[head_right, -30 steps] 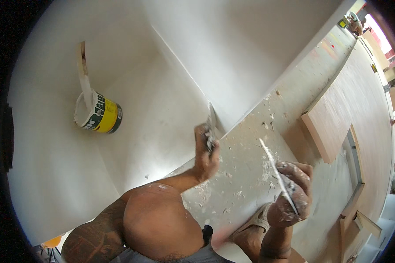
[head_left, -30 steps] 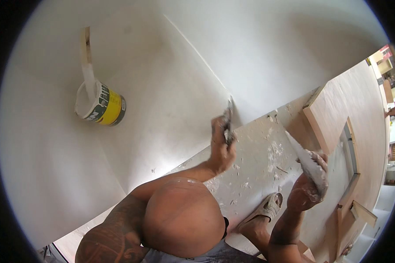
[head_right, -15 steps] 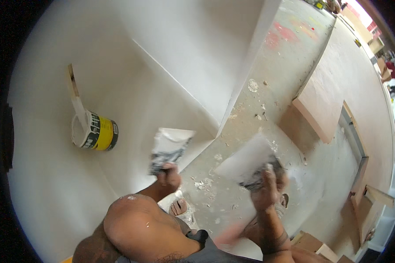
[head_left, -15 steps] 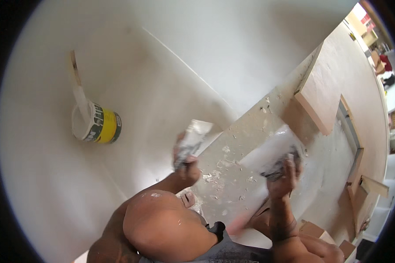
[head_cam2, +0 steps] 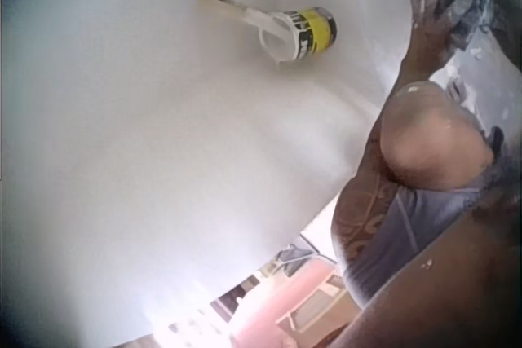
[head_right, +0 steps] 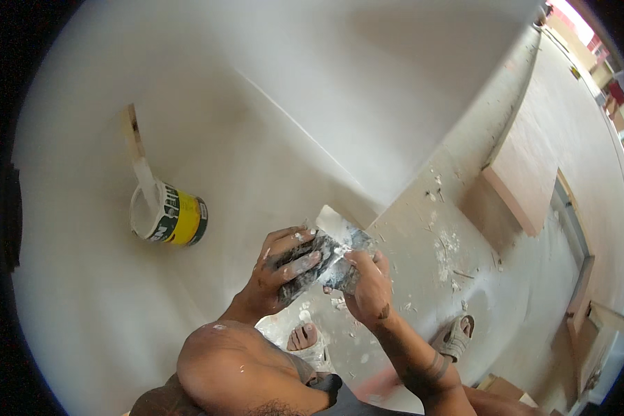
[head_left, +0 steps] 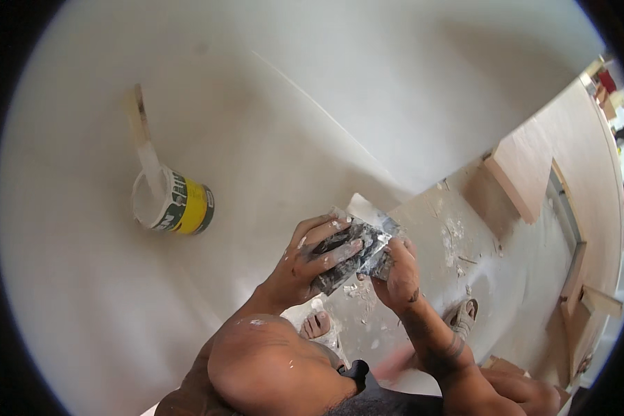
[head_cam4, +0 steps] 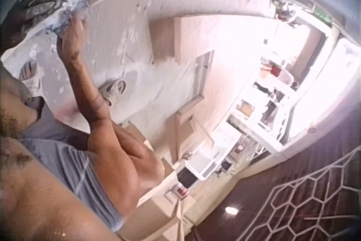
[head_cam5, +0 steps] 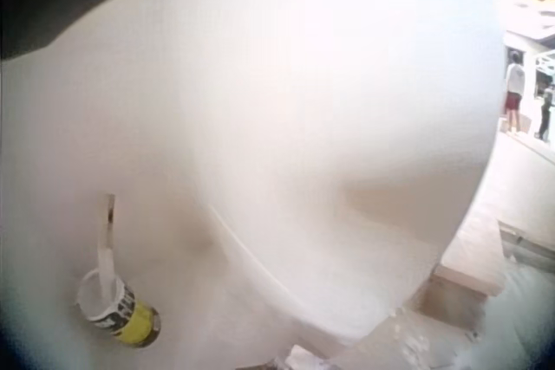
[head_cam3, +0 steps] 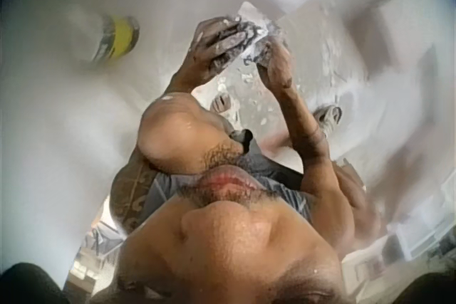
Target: Applying and smoothing joint compound onto a curved wall surface using putty knives.
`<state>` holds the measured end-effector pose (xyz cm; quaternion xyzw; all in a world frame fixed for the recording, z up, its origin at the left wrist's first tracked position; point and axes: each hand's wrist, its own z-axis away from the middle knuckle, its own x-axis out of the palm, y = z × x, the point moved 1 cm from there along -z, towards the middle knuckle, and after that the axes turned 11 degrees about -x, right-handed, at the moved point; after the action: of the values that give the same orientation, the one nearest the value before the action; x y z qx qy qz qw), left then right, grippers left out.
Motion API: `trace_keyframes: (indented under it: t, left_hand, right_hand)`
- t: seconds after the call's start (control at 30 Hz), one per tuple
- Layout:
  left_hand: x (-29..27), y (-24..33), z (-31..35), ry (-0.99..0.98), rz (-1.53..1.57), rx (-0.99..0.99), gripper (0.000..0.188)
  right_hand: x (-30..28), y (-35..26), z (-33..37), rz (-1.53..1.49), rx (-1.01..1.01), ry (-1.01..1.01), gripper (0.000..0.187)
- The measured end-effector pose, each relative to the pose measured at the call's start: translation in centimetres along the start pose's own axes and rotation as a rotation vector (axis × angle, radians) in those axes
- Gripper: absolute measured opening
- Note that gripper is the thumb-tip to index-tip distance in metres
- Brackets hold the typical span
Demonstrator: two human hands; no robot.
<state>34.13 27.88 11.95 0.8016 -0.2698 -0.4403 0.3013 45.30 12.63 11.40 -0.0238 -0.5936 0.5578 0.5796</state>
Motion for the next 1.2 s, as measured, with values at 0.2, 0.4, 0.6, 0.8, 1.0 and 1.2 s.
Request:
trace_keyframes:
  t: [0.2, 0.4, 0.6, 0.8, 1.0, 1.2]
  left_hand:
    - [-0.8, -2.6, 2.9, 0.009, -0.168, -0.298, 0.057]
    - [-0.4, -6.0, 5.3, 0.494, 1.861, -1.12, 0.037]
    - [-0.2, -6.9, 5.5, 0.397, 1.804, -1.04, 0.04]
    - [-7.6, -7.9, 1.6, 0.734, 1.553, -0.622, 0.049]
    - [-16.6, -22.2, -8.0, 0.804, 0.856, -0.579, 0.047]
    - [-21.8, -26.3, -18.4, 0.848, 0.366, -0.584, 0.038]
  right_hand:
    - [2.4, -1.3, -0.5, -0.095, -0.149, -0.082, 0.023]
    - [5.4, -1.6, -4.9, 1.224, -0.98, -1.087, 0.06]
    - [0.8, 3.5, -7.5, 1.401, -1.055, -1.058, 0.051]
    - [-3.8, 5.7, -6.9, 1.751, -0.696, -1.024, 0.058]
    - [-2.9, 5.5, -4.9, 1.422, -0.689, -0.633, 0.054]
    - [-3.8, 4.8, -4.4, 1.426, -0.58, -0.708, 0.053]
